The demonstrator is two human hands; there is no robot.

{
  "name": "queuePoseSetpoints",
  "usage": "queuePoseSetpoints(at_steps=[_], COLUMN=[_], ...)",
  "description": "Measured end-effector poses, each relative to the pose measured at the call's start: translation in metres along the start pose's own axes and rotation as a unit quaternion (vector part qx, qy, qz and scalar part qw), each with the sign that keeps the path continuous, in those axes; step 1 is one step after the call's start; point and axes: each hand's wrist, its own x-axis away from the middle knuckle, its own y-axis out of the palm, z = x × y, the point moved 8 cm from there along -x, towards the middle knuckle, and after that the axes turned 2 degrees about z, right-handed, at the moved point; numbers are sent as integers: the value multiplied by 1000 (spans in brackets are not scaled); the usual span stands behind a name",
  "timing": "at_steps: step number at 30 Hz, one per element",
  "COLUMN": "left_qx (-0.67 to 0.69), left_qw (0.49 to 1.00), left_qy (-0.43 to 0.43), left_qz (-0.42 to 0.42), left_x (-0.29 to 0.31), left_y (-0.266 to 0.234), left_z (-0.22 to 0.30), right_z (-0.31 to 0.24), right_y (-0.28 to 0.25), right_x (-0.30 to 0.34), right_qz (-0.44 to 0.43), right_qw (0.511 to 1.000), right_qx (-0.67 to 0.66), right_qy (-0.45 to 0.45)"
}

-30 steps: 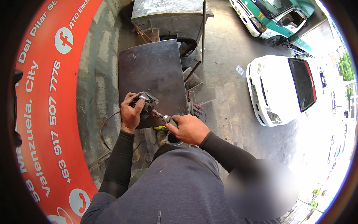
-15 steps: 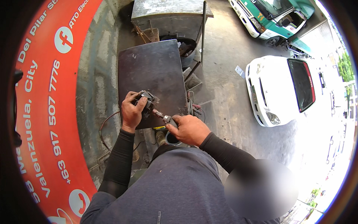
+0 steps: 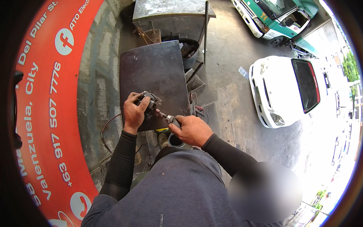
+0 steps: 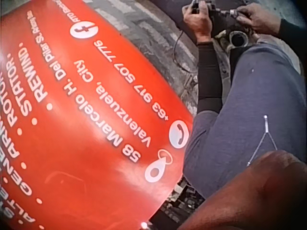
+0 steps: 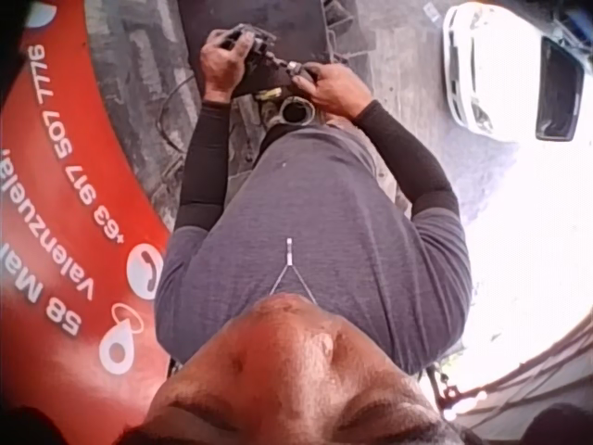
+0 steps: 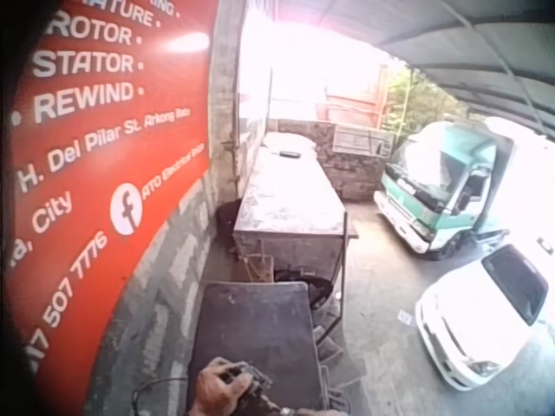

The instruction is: The person uses a soldering iron to work on a small electrical component held in the left hand. The person repeatedly applies the soldering iron to the component's terminals while standing at a workbench.

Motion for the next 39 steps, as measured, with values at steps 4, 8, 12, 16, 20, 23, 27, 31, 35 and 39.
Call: queuePoseSetpoints(at_steps=[4, 8, 12, 16, 20, 23, 27, 31, 35, 39], left_qx=[-11, -12, -17, -1, -14, -20, -22, 3, -53, -64], left_qw=[1000, 1000, 1000, 1000, 1000, 1000, 1000, 1000, 998, 997], left_qy=[-1, -6, -5, -9, 15, 11, 6, -25, -20, -32], left_qz=[7, 7, 9, 6, 10, 11, 6, 11, 14, 16], left_x=[0, -1, 0, 0, -1, 0, -1, -1, -6, -10], left_y=[0, 1, 1, 1, 2, 1, 0, 3, 3, 6], left_z=[-2, -1, 1, -1, -2, 4, 0, 2, 5, 8], right_z=[-3, -4, -2, 7, 1, 13, 7, 3, 2, 3], right_y=[3, 8, 8, -2, 2, 0, 1, 1, 1, 4], right_x=[1, 2, 1, -2, -1, -6, 0, -1, 1, 2], right_qz=[-13, -29, -10, -1, 7, -1, -3, 6, 14, 21], right_qw=[1000, 999, 1000, 1000, 999, 1000, 999, 1000, 1000, 999], right_qx=[4, 18, 2, -9, -10, -22, -35, -7, 5, 22], right_qy=[-8, -10, -13, 4, -33, 16, -6, -10, -23, -37])
